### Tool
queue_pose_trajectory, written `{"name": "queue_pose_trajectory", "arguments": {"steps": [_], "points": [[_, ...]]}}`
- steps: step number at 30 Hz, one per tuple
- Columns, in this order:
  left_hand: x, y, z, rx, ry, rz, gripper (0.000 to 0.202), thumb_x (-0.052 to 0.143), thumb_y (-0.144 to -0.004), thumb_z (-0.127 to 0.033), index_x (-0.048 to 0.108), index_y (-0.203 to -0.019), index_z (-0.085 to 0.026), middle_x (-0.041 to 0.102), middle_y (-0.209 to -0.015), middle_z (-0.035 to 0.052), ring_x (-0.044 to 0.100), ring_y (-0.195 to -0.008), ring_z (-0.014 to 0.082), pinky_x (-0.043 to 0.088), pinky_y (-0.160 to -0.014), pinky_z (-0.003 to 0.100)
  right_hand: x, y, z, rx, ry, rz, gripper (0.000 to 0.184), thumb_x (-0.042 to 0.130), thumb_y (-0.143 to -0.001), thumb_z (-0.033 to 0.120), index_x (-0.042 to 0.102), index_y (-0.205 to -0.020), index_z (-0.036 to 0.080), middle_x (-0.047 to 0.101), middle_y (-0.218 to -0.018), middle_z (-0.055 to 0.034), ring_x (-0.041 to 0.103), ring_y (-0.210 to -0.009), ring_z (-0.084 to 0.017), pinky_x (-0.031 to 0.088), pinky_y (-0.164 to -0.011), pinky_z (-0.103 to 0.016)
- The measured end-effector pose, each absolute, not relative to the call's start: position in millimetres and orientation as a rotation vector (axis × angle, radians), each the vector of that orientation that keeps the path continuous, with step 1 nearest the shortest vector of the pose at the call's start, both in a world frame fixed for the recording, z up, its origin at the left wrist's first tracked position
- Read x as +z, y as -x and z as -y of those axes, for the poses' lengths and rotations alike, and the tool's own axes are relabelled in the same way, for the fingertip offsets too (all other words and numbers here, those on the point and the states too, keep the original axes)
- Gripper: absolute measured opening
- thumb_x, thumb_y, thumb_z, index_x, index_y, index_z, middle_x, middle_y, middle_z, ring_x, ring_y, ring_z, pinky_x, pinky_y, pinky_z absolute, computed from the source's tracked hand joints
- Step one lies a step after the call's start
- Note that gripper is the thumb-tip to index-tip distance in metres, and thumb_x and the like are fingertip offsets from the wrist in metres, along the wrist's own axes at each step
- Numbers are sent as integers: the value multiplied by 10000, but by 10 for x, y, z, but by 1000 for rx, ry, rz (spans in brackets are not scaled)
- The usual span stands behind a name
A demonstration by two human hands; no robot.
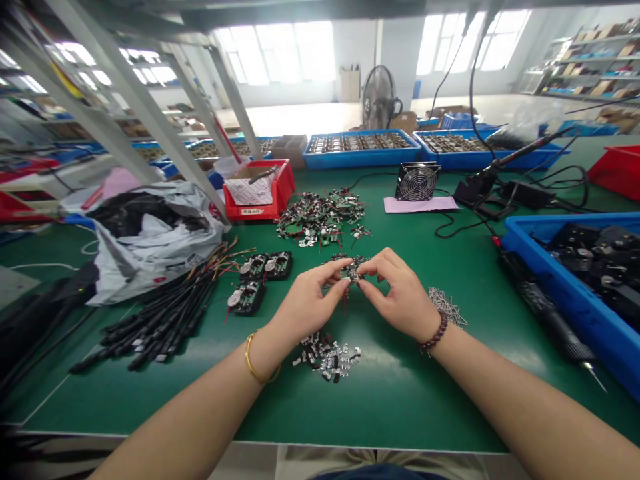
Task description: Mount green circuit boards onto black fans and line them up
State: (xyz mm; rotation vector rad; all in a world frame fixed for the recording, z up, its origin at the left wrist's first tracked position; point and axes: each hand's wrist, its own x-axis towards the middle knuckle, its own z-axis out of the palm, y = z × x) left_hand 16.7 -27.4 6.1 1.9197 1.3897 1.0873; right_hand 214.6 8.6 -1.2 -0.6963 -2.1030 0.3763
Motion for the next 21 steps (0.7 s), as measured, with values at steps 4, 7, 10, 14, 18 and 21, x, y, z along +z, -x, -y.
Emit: {"name": "queue_pose_trajectory", "arguments": {"steps": [4, 7, 10, 14, 18, 21], "points": [[64, -160, 276, 1087, -1910, -1404, 397, 617, -935, -175, 681, -1326, -153, 782, -1030, 67, 720, -930, 213, 556, -970, 360, -13, -2162, -84, 375, 715, 2112, 89, 624, -977, 162, 642, -1047, 215, 600, -914, -39, 551, -820, -201, 487, -712, -321], [70, -162, 289, 1093, -1895, -1406, 388, 617, -938, -188, 687, -1319, -173, 781, -1018, 62, 719, -923, 213, 555, -966, 355, -7, -2156, -80, 384, 744, 2117, 79, 609, -981, 185, 643, -1044, 220, 611, -913, -49, 561, -820, -213, 502, -721, -339], [80, -169, 301, 1102, -1884, -1387, 391, 614, -937, -187, 686, -1321, -182, 777, -1002, 58, 714, -918, 212, 553, -970, 355, -17, -2145, -85, 396, 766, 2118, 73, 601, -979, 208, 649, -1032, 220, 616, -901, -55, 564, -807, -220, 512, -722, -353], [85, -186, 303, 1133, -1807, -1354, 386, 620, -928, -174, 685, -1309, -177, 762, -975, 54, 700, -891, 200, 556, -926, 334, -30, -2147, -92, 347, 760, 2117, 88, 613, -985, 201, 664, -1056, 213, 605, -889, -51, 567, -811, -220, 515, -733, -354], [52, -198, 279, 1182, -1650, -1280, 340, 605, -924, -137, 675, -1255, -173, 722, -974, 41, 668, -869, 167, 544, -843, 286, -8, -2167, -70, 212, 746, 2152, 179, 561, -1020, 196, 703, -1129, 207, 597, -1002, -89, 589, -957, -252, 509, -831, -403], [4, -200, 249, 1220, -1574, -1216, 284, 654, -911, -178, 651, -1195, -173, 695, -1005, 33, 639, -883, 157, 524, -845, 276, -4, -2172, -44, 260, 710, 2196, 257, 516, -1041, 189, 691, -1225, 223, 593, -1194, -120, 583, -1132, -272, 509, -942, -434]]}}
